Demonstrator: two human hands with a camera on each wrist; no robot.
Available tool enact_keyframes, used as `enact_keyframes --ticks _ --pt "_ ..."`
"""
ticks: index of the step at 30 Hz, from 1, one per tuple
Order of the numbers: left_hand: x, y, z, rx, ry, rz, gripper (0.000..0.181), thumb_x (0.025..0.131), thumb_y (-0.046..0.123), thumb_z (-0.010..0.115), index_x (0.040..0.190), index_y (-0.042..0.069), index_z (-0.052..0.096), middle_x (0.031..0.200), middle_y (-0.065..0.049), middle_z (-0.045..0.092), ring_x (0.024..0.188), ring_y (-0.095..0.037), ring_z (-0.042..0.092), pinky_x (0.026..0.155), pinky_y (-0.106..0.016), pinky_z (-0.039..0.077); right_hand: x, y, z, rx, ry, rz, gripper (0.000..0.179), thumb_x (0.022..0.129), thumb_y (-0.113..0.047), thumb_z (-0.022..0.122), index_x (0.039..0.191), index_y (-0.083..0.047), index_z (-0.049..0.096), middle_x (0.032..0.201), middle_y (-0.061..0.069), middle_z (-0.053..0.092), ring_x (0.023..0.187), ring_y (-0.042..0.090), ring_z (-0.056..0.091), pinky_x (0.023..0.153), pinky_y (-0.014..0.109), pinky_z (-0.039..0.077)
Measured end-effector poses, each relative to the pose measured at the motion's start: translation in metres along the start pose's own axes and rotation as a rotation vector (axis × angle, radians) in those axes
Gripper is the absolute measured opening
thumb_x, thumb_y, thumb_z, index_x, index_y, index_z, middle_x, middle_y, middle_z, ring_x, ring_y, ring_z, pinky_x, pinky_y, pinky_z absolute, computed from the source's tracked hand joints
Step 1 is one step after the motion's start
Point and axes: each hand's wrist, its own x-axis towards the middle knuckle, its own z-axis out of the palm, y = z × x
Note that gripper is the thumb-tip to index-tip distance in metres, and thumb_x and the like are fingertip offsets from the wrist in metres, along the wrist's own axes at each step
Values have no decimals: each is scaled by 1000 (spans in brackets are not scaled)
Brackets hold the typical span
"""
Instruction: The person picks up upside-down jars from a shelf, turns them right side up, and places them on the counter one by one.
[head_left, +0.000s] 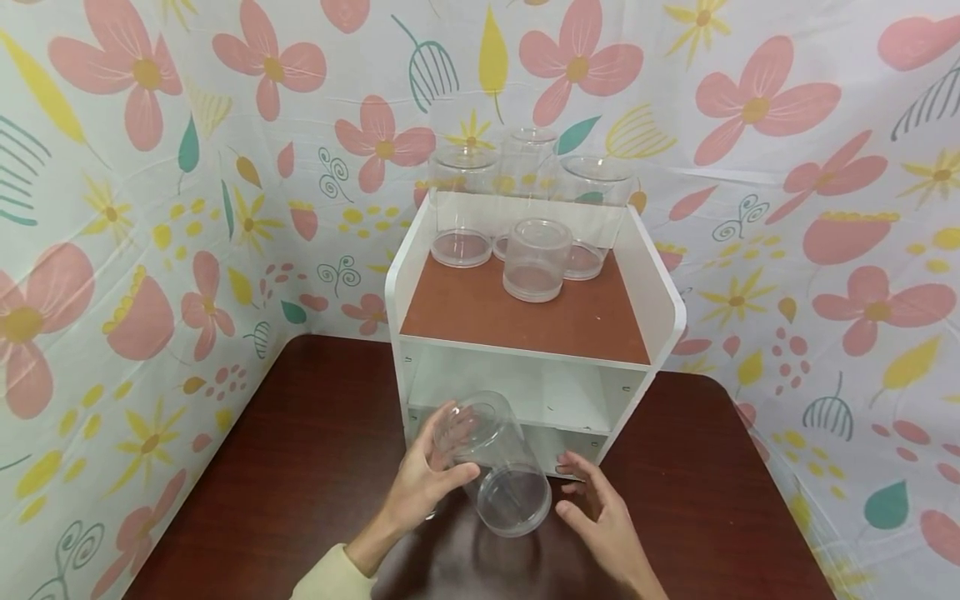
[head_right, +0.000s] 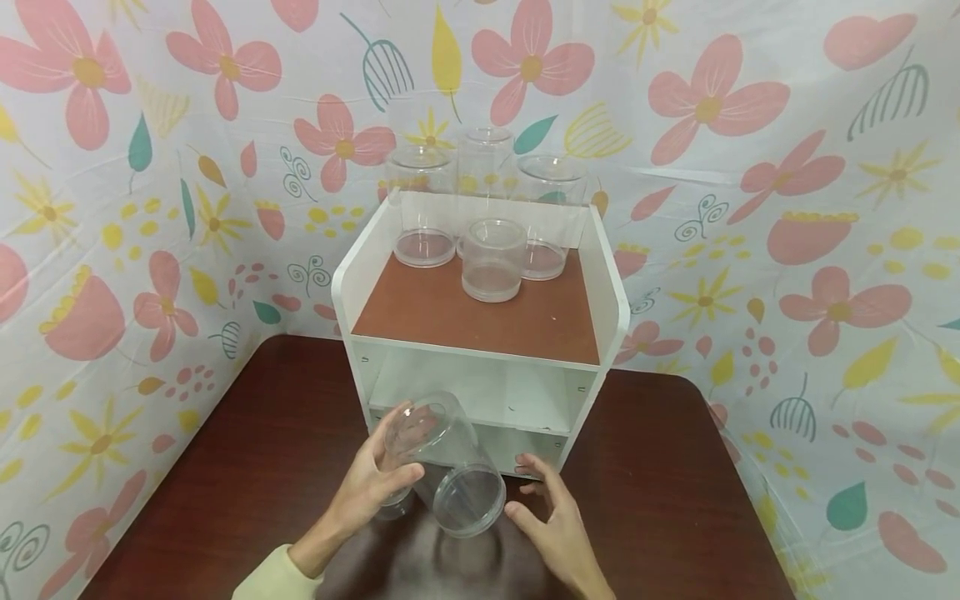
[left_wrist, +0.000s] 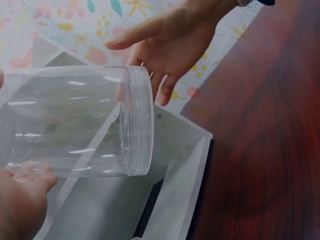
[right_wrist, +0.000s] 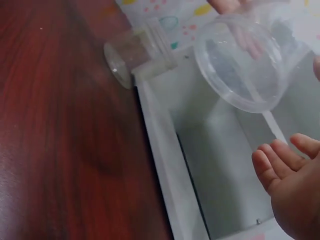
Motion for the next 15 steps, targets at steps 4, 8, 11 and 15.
enact_keyframes --ticks 4,8,11,15 --pt "0 3 1 -10 11 24 92 91 11 80 157 -11 19 157 -35 34 142 -31 45 113 -35 41 -2 5 6 37 -81 -29 76 86 13 73 153 -1 41 147 15 52 132 16 53 100 24 47" --pt "2 4 1 -21 13 49 94 91 12 80 156 -12 17 156 -37 34 141 -27 48 110 -31 44 -5 11 14 69 -130 -36 86 84 7 78 158 -3 35 151 23 47 138 12 47 105 21 43" --pt "2 4 0 -26 8 50 95 91 13 80 156 -13 16 156 -37 33 141 -28 47 110 -30 44 -7 13 19 70 -133 16 92 84 -2 84 160 -6 32 155 23 44 140 6 44 107 18 39" --pt "1 5 0 -26 8 49 95 91 13 80 157 -12 16 156 -36 34 141 -25 48 110 -30 43 -9 13 24 63 -127 118 99 84 -21 89 162 -9 30 159 25 38 142 1 39 110 15 34"
